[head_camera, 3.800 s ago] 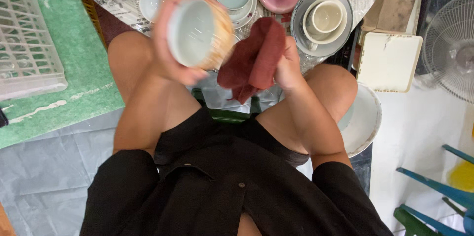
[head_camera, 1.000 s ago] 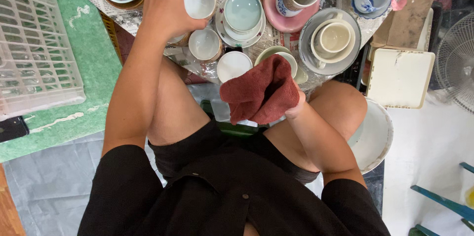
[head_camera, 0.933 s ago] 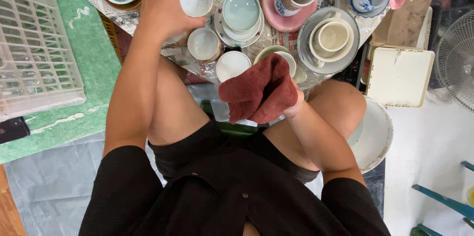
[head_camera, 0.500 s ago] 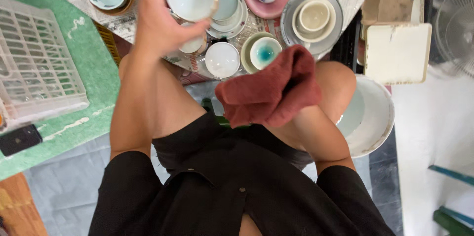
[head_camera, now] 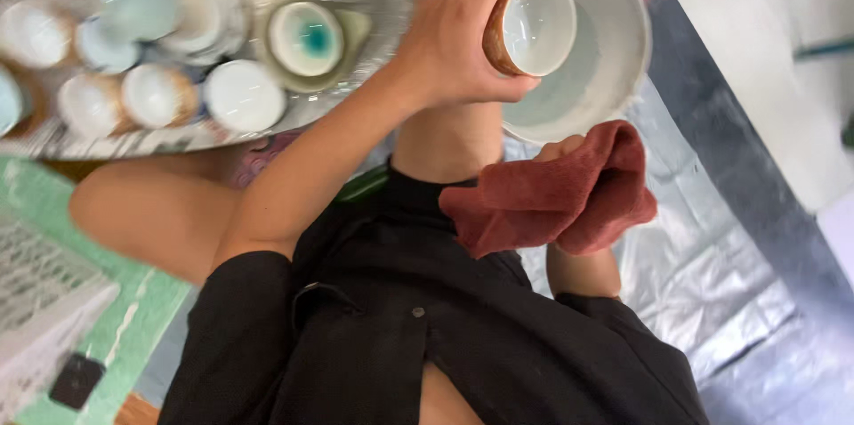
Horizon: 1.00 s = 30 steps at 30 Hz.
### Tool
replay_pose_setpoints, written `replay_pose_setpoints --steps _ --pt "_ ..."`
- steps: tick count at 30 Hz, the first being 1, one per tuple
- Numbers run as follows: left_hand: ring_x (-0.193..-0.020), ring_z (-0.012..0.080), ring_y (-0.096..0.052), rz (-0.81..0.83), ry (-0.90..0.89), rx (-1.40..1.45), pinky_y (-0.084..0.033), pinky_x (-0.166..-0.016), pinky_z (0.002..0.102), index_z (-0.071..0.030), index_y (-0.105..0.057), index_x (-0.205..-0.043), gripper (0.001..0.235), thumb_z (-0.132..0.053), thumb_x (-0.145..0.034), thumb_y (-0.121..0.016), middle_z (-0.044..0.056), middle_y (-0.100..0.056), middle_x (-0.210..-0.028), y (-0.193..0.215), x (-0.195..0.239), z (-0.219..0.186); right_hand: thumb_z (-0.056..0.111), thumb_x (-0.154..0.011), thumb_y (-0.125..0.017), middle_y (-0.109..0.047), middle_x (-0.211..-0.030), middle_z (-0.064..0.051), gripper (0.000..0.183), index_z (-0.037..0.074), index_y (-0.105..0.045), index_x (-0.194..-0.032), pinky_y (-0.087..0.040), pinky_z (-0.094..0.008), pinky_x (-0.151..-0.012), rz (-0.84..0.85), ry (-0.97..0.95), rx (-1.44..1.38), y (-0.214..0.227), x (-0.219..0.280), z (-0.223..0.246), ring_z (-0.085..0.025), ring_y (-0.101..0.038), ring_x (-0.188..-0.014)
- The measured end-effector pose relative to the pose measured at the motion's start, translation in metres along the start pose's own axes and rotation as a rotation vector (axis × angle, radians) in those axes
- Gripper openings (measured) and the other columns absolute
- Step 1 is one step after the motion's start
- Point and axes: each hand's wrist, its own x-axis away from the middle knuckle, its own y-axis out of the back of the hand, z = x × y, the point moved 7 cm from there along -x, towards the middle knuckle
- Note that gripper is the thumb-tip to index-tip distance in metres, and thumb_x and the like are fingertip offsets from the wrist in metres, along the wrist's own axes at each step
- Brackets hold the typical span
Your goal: The person sits cross-legged and uses a red cloth to dry various ceramic cups and bowls. They pick up each item from a table covered with newspaper, wipe the exterior and interior surfaces, and place the dried items back onto the table.
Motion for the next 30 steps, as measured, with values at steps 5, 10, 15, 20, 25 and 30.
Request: replay_pose_setpoints --steps 5,10,15,20,25,30 --pt "-0.093 0.0244 -0.069 0.343 0.351 0.133 -0.056 -0.081 0.038 -0.014 -0.049 -0.127 0.064 -0.009 -0.068 -0.074 0.010 -0.049 -0.123 -0.132 -0.011 0.057 0.017 -0.100 -0.067 -0.065 -0.125 -0.013 0.035 0.000 -0.057 -0.129 -0.048 -0.038 -0.105 0.001 -0.222 0.150 0.060 0.030 -0.087 -0.023 -0.060 -0.118" --pt "-0.100 0.0275 -0.057 0.204 -0.295 -0.755 -0.048 -0.080 0.039 -0.013 -0.058 -0.112 0.033 -0.004 -0.085 -0.073 0.011 -0.050 -0.120 -0.222 -0.009 0.078 0.018 -0.100 -0.067 -0.064 -0.126 -0.013 0.036 0.000 -0.056 -0.130 -0.047 -0.038 -0.106 0.747 -0.263 0.550 0.040 0.063 -0.173 -0.024 -0.060 -0.119" --pt "-0.107 0.0271 -0.056 0.196 -0.610 -0.976 -0.045 -0.087 0.038 -0.016 -0.059 -0.098 0.011 -0.016 -0.091 -0.068 0.007 -0.050 -0.126 -0.263 0.003 0.093 0.018 -0.100 -0.067 -0.064 -0.127 -0.013 0.038 0.000 -0.056 -0.131 -0.047 -0.038 -0.108 0.945 -0.314 0.779 0.030 0.084 -0.238 -0.024 -0.059 -0.121" --pt "-0.112 0.0278 -0.056 0.231 -0.622 -0.992 -0.044 -0.090 0.039 -0.017 -0.060 -0.099 0.013 -0.019 -0.089 -0.067 0.006 -0.051 -0.126 -0.257 0.002 0.089 0.018 -0.100 -0.068 -0.064 -0.128 -0.013 0.039 0.000 -0.055 -0.133 -0.047 -0.038 -0.109 0.872 -0.350 0.829 0.025 0.067 -0.247 -0.024 -0.059 -0.122" --pt "-0.112 0.0320 -0.057 0.262 -0.224 -0.507 -0.044 -0.088 0.043 -0.016 -0.060 -0.124 0.054 -0.008 -0.074 -0.080 0.012 -0.051 -0.129 -0.206 -0.004 0.076 0.019 -0.100 -0.068 -0.063 -0.130 -0.014 0.040 0.000 -0.055 -0.134 -0.046 -0.038 -0.110 0.615 -0.349 0.684 0.030 0.020 -0.190 -0.025 -0.058 -0.123" --pt "-0.120 0.0241 -0.062 0.177 0.152 0.189 -0.055 -0.095 0.035 -0.021 -0.042 -0.148 0.089 -0.010 -0.076 -0.092 0.007 -0.052 -0.133 -0.112 0.013 0.061 0.019 -0.101 -0.068 -0.063 -0.131 -0.014 0.042 0.000 -0.054 -0.135 -0.046 -0.039 -0.111 0.303 -0.250 0.300 0.001 -0.018 -0.064 -0.025 -0.058 -0.124"
